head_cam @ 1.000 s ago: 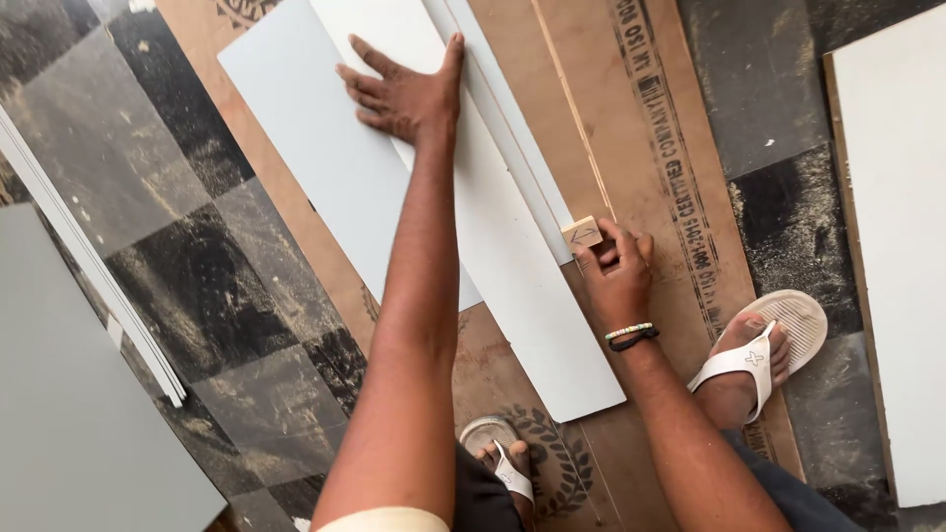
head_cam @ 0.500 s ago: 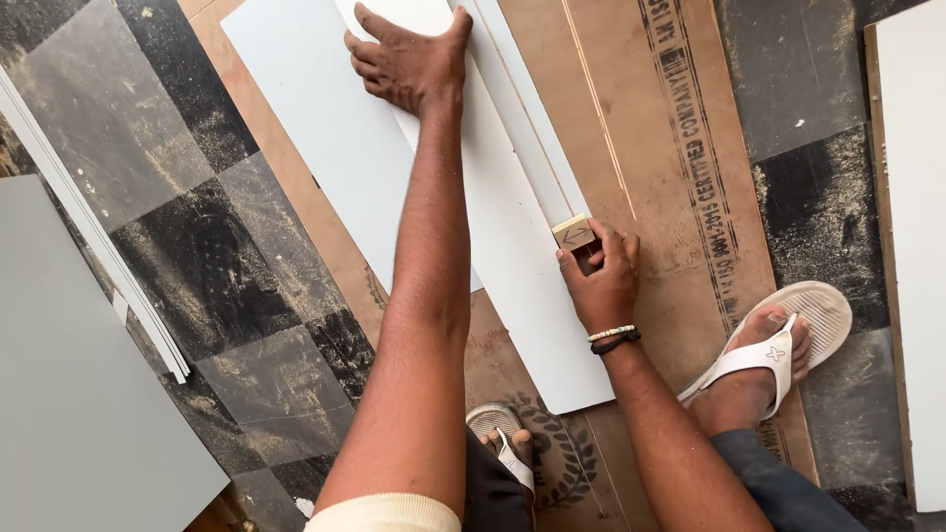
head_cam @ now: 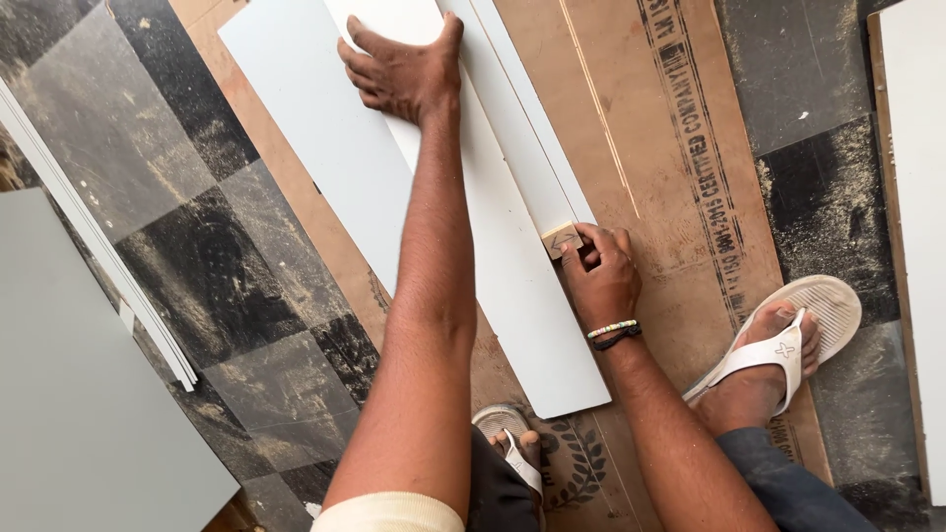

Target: The person is measuring, marking, and cutting white wooden/laminate panels using a circular saw and a small wooden block as a guide.

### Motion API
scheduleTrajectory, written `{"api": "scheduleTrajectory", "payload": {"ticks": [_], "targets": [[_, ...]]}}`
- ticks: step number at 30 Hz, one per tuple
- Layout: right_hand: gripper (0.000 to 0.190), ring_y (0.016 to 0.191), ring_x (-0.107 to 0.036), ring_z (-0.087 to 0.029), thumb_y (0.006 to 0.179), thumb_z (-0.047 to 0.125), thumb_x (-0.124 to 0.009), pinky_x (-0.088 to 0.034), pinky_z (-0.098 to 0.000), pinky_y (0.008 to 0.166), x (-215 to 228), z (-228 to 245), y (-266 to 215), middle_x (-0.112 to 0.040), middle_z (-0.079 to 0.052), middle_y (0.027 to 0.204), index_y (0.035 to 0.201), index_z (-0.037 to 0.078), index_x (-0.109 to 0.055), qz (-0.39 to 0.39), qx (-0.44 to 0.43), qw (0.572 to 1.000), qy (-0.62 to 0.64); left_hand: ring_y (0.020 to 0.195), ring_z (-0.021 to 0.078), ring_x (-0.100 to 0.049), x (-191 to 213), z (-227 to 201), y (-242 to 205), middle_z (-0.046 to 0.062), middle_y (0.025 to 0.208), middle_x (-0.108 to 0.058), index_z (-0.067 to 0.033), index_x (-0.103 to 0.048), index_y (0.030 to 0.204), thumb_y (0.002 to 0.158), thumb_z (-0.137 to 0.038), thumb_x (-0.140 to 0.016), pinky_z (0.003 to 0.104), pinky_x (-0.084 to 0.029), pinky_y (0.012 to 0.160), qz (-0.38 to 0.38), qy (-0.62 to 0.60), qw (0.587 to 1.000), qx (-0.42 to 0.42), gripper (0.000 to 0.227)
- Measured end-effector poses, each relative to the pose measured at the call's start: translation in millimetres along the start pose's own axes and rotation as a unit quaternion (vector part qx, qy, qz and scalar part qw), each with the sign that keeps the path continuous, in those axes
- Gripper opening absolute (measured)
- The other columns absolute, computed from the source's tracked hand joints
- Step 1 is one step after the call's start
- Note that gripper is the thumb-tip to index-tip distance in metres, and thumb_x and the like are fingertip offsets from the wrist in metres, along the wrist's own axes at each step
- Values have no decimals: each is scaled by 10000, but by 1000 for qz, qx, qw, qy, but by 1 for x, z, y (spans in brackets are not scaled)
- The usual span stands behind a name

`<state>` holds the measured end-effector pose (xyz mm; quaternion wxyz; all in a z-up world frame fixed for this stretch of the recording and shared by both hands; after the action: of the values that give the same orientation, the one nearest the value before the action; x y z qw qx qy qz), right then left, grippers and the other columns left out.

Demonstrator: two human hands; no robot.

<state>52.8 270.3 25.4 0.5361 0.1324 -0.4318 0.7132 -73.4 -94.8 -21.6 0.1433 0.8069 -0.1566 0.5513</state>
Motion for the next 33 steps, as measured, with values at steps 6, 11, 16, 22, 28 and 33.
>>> {"api": "scheduleTrajectory", "payload": {"ticks": [6, 11, 16, 22, 28, 33], "targets": [[381, 736, -625, -165, 886, 237, -777, -544, -364, 672, 1, 2, -2, -610, -36, 1036, 1247, 138, -707, -22, 14, 1000, -9, 1441, 426, -339, -2, 3, -3, 248, 1509, -350, -137, -285, 1500, 483, -657, -859, 635, -310, 1142, -27, -13, 999, 26, 1279], [372, 761, -638, -170, 927, 239, -765, -553, -354, 729, 4, -2, -1, -606, -55, 1019, 1283, 148, -711, -11, 4, 1000, 5, 1443, 447, -330, 7, -3, -9, 249, 1507, -344, -161, -316, 1475, 492, -658, -876, 630, -296, 1132, -60, -50, 997, 13, 1236], [360, 812, -661, -193, 923, 205, -751, -556, -364, 727, -2, 4, -4, -632, -90, 1125, 1272, 130, -701, -13, 49, 999, -9, 1458, 410, -331, 12, 6, -13, 224, 1530, -338, -167, -318, 1484, 492, -612, -874, 613, -281, 1158, -35, -38, 998, 29, 1220], [375, 821, -677, -202, 962, 200, -704, -566, -368, 751, -2, -6, -2, -639, -105, 1154, 1320, 92, -665, -31, 40, 999, 11, 1465, 412, -315, 8, 2, -10, 229, 1533, -329, -188, -331, 1481, 493, -588, -876, 603, -269, 1159, -28, -28, 998, 49, 1197], [380, 800, -662, -194, 948, 225, -732, -557, -369, 739, 1, 3, -3, -624, -101, 1162, 1306, 111, -678, -12, 56, 998, -1, 1459, 419, -311, 11, 6, -7, 222, 1528, -327, -199, -317, 1469, 487, -618, -882, 597, -267, 1155, -34, -38, 997, 50, 1208], [377, 816, -661, -185, 933, 211, -731, -555, -354, 726, -4, 5, -5, -629, -67, 1162, 1304, 149, -698, -10, 43, 999, 3, 1453, 402, -312, 13, 5, -4, 208, 1517, -330, -191, -316, 1466, 484, -586, -890, 599, -243, 1158, -22, -29, 998, 45, 1205]]}}
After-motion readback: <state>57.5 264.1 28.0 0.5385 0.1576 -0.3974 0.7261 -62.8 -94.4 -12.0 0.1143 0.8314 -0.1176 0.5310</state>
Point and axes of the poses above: each hand's wrist, its own y-axis towards the middle knuckle, its own x-axis out of the back of the hand, z = x × y, the point moved 9 cm from there along y, towards the middle knuckle
